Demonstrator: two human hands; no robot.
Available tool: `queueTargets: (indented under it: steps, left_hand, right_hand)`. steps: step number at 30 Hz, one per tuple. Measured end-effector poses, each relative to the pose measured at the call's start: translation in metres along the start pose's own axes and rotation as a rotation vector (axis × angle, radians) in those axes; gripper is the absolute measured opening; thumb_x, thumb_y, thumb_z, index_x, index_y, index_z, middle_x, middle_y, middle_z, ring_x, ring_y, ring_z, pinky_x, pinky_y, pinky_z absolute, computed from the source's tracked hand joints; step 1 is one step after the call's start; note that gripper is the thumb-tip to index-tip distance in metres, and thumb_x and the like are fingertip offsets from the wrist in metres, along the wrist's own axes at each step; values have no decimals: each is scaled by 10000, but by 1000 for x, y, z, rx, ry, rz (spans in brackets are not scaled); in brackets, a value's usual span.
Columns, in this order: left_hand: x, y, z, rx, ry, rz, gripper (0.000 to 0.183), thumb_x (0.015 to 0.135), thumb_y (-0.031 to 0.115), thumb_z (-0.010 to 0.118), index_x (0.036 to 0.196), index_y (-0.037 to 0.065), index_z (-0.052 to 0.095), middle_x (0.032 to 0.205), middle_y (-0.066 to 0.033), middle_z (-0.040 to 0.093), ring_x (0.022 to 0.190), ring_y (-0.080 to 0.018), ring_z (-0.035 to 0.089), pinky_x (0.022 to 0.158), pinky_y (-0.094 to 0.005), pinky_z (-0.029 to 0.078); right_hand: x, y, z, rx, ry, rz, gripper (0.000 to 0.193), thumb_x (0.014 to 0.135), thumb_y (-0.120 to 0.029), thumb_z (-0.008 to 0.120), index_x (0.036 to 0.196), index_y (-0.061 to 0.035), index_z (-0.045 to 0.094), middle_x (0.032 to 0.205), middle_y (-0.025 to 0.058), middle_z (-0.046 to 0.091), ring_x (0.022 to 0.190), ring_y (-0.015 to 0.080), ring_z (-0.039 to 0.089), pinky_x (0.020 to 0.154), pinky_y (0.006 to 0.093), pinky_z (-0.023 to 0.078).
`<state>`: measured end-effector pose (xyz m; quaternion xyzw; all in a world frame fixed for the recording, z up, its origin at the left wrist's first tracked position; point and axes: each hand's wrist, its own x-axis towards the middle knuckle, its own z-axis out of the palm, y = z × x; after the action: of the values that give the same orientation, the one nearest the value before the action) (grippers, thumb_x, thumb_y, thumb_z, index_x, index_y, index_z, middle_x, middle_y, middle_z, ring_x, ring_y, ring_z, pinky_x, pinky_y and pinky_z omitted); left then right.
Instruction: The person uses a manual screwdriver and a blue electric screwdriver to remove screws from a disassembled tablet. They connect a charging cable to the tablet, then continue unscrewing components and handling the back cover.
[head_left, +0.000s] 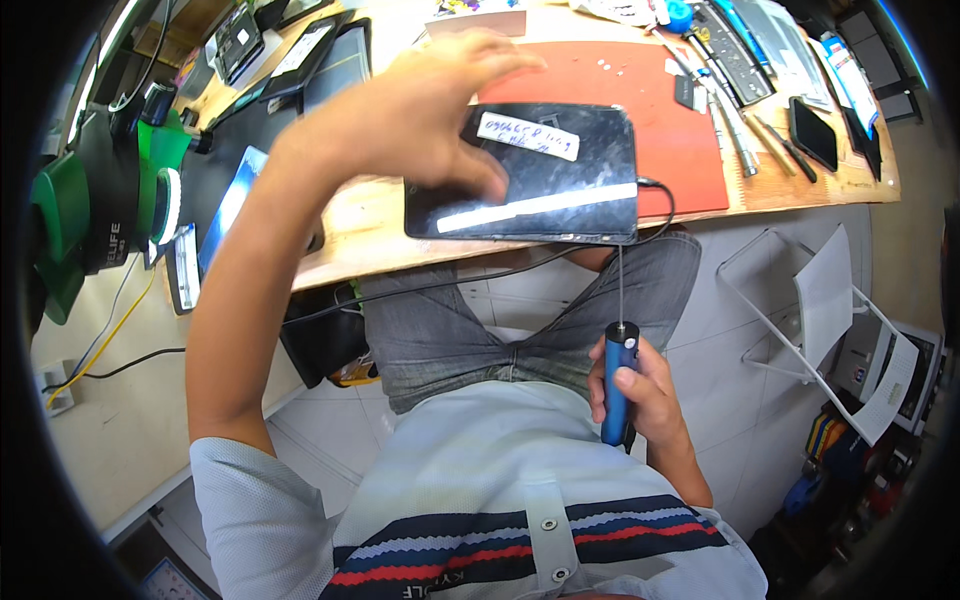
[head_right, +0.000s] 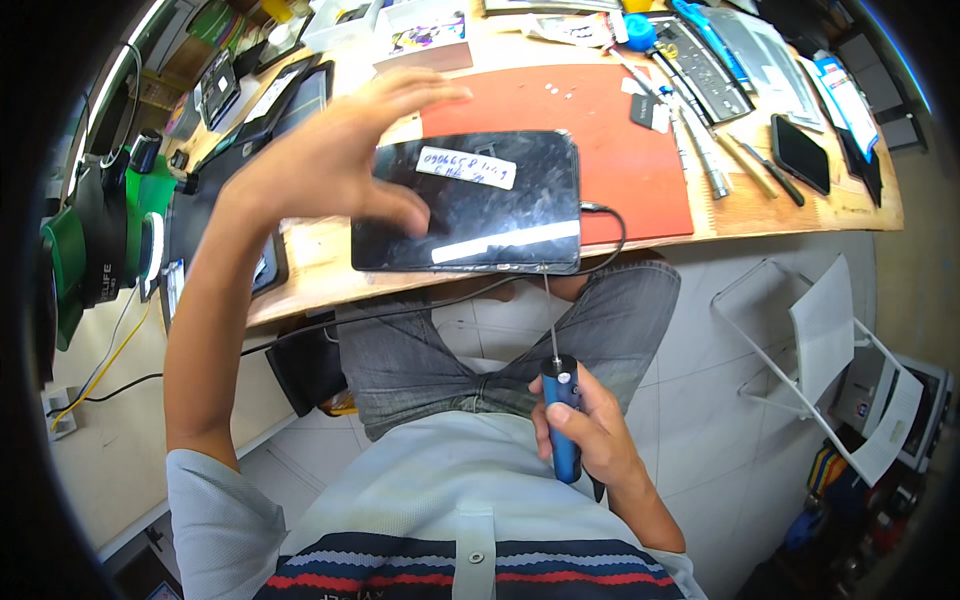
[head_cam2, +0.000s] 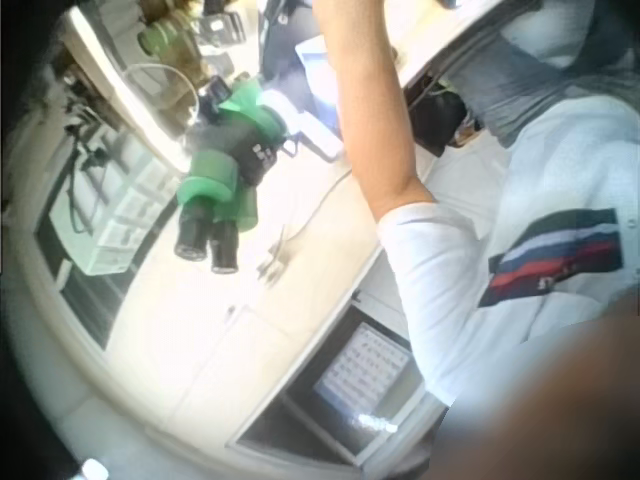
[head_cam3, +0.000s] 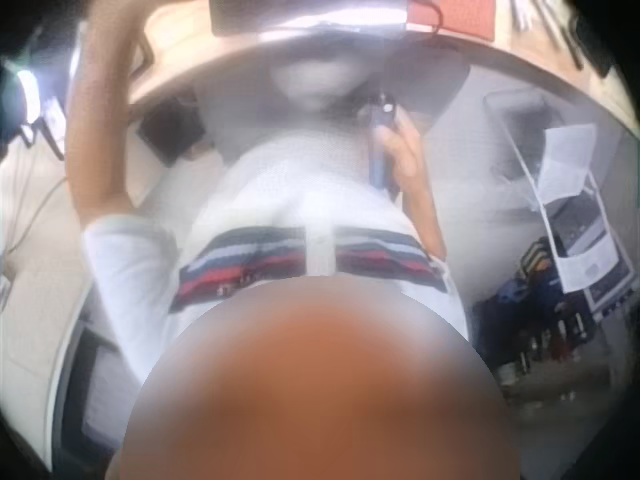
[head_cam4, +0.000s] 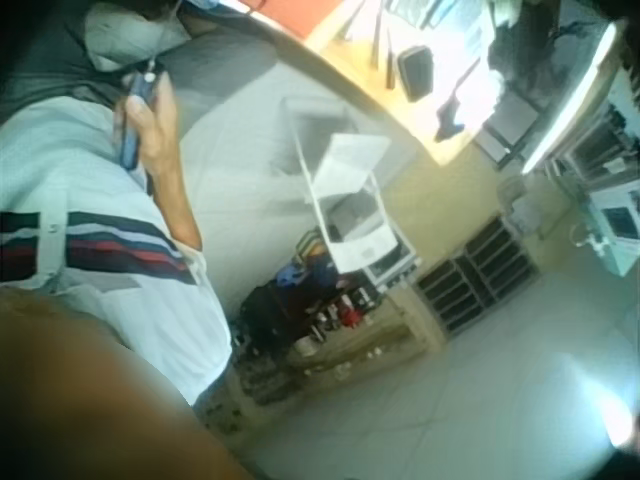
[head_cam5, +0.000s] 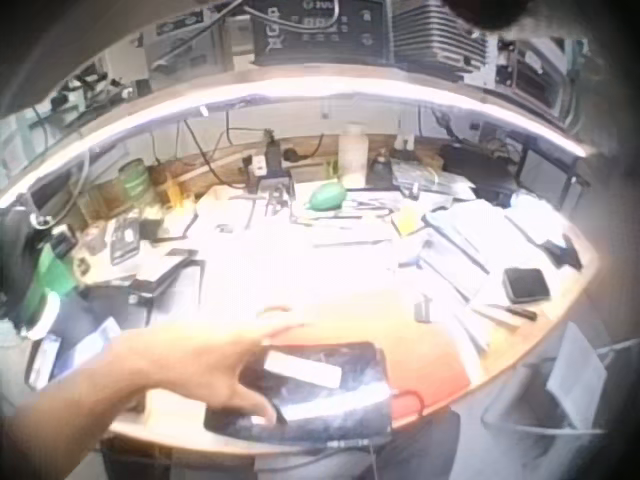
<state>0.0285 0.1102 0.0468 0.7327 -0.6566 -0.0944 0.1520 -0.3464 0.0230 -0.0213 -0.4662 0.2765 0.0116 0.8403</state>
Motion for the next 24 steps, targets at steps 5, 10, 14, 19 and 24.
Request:
queueTargets:
  steps: [5, 10, 14, 19, 24]
  left_hand:
    - [-37, 20, 11, 130, -231, -146, 1430, 465, 177, 1020, 1675, 205, 258, 1634, -232, 366, 1477, -451, 410, 1217, -480, 405]
    - [-37, 10, 6, 20, -274, -128, 1338, 531, 54, 938, 1675, 168, 254, 1607, -223, 401, 1466, -424, 431, 1207, -446, 426]
    - [-35, 9, 3, 42, -259, -114, 1289, 549, 52, 913, 1669, 162, 282, 1574, -221, 433, 1436, -416, 465, 1182, -430, 444]
    - [-25, -3, -4, 53, -292, -95, 1174, 594, 101, 910, 1633, 100, 363, 1539, -221, 462, 1370, -404, 525, 1155, -422, 458]
    - [-17, -20, -10, 70, -315, -121, 1061, 646, 165, 924, 1574, 16, 433, 1502, -224, 503, 1349, -392, 542, 1144, -431, 459]
  right_hand:
    - [-4, -8, 12, -10, -172, 185, 586, 1021, -436, 532, 1344, 53, 534, 736, 141, 648, 582, 216, 664, 575, 303, 533]
    - [-5, -15, 32, 14, -213, 329, 511, 1044, -330, 502, 1374, 58, 543, 782, 127, 664, 581, 183, 663, 559, 276, 524]
    - [-2, -8, 43, 3, -171, 314, 738, 957, -421, 547, 1446, 129, 494, 802, 155, 680, 544, 172, 642, 526, 269, 528]
    - [-5, -6, 42, 53, -173, 299, 740, 941, -385, 550, 1454, 144, 476, 812, 163, 686, 543, 173, 645, 527, 268, 531]
    - [0, -15, 44, 92, -163, 330, 749, 945, -371, 552, 1475, 145, 438, 819, 201, 690, 558, 232, 687, 520, 287, 551]
